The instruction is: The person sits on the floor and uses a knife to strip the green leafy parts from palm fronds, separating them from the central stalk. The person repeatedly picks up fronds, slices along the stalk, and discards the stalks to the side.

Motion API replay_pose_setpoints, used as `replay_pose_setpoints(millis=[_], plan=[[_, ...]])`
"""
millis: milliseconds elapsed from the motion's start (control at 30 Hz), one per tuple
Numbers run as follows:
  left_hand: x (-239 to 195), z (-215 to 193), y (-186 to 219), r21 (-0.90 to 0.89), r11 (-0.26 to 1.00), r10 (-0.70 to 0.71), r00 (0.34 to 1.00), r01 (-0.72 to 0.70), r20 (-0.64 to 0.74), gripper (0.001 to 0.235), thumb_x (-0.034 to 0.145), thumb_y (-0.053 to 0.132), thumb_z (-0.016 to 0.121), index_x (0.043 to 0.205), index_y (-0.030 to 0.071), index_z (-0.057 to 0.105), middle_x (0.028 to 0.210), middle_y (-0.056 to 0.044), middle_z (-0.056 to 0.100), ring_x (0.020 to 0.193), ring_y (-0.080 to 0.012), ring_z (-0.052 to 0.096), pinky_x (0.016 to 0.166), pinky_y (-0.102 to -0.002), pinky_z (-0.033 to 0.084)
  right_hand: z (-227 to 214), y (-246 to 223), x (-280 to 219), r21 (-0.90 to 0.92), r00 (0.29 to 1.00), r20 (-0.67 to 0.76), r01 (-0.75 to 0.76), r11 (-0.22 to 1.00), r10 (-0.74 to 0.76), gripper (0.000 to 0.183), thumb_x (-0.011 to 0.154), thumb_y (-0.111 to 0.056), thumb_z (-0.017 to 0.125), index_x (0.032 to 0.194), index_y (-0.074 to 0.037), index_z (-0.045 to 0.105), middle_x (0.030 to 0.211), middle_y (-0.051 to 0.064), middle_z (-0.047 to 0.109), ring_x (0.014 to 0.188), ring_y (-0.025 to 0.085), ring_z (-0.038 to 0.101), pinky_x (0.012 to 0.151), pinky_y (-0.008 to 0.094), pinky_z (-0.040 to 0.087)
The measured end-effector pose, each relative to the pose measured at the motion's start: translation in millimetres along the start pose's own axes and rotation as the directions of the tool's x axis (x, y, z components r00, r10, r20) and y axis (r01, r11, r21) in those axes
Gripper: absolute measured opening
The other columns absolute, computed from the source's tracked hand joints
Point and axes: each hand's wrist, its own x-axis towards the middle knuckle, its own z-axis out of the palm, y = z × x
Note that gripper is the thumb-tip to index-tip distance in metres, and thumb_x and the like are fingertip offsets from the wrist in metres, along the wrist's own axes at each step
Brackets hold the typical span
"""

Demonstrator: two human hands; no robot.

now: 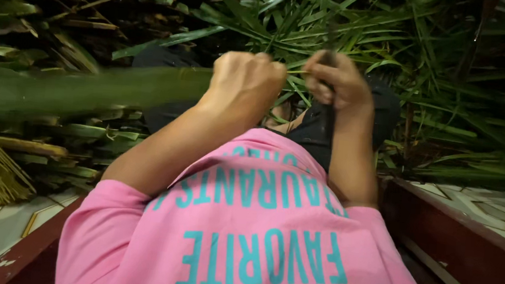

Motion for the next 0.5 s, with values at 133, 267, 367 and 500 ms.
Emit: replay_pose_setpoints(millis=[133, 267, 367, 500], plan=[[39.5, -28.0, 14.4, -0.023, 0.995, 0.102, 0.992, -0.101, 0.073, 0.010, 0.078, 0.021, 0.068, 0.069, 0.025, 0.067, 0.065, 0.004, 0.066, 0.060, -0.0206, 0.066, 0.051, -0.035, 0.047, 7.6, -40.6, -33.7, -0.029, 0.992, 0.068, 0.108, 0.994, -0.106, 0.017, 0.089, -0.015, 0.067, 0.081, -0.006, 0.055, 0.055, 0.004, 0.044, 0.036, 0.006, 0.034, 0.036, 0.019, 0.033], [61.0, -23.2, 4.5, -0.088, 0.962, 0.203, 0.890, -0.260, -0.409, 0.008, 0.088, 0.014, 0.072, 0.093, 0.012, 0.066, 0.103, -0.007, 0.057, 0.107, -0.0313, 0.055, 0.094, -0.055, 0.036, 19.0, -26.2, -35.4, 0.125, 0.995, -0.048, 0.094, 0.988, -0.089, 0.012, 0.088, -0.012, 0.067, 0.083, -0.009, 0.056, 0.057, 0.004, 0.043, 0.037, 0.007, 0.033, 0.036, 0.021, 0.028], [41.9, -15.3, -6.6, -0.110, 0.970, 0.134, 0.851, -0.219, -0.508, 0.015, 0.097, 0.017, 0.068, 0.113, 0.015, 0.066, 0.124, -0.008, 0.055, 0.108, -0.0305, 0.056, 0.088, -0.050, 0.039, 37.0, 5.9, -19.6, 0.245, 0.982, -0.186, 0.066, 0.967, -0.020, 0.016, 0.085, -0.011, 0.068, 0.078, -0.011, 0.054, 0.058, 0.002, 0.044, 0.038, 0.006, 0.031, 0.034, 0.019, 0.026], [-3.8, 39.8, 0.0, -0.392, 0.920, -0.113, 0.948, -0.014, -0.299, 0.015, 0.093, 0.024, 0.071, 0.103, 0.013, 0.067, 0.100, -0.004, 0.064, 0.091, -0.0278, 0.057, 0.076, -0.044, 0.036, 29.6, 32.2, -2.2, 0.321, 0.986, -0.149, 0.114, 0.940, -0.068, 0.021, 0.091, -0.019, 0.064, 0.074, -0.008, 0.058, 0.065, 0.003, 0.051, 0.042, 0.004, 0.033, 0.039, 0.019, 0.026]])
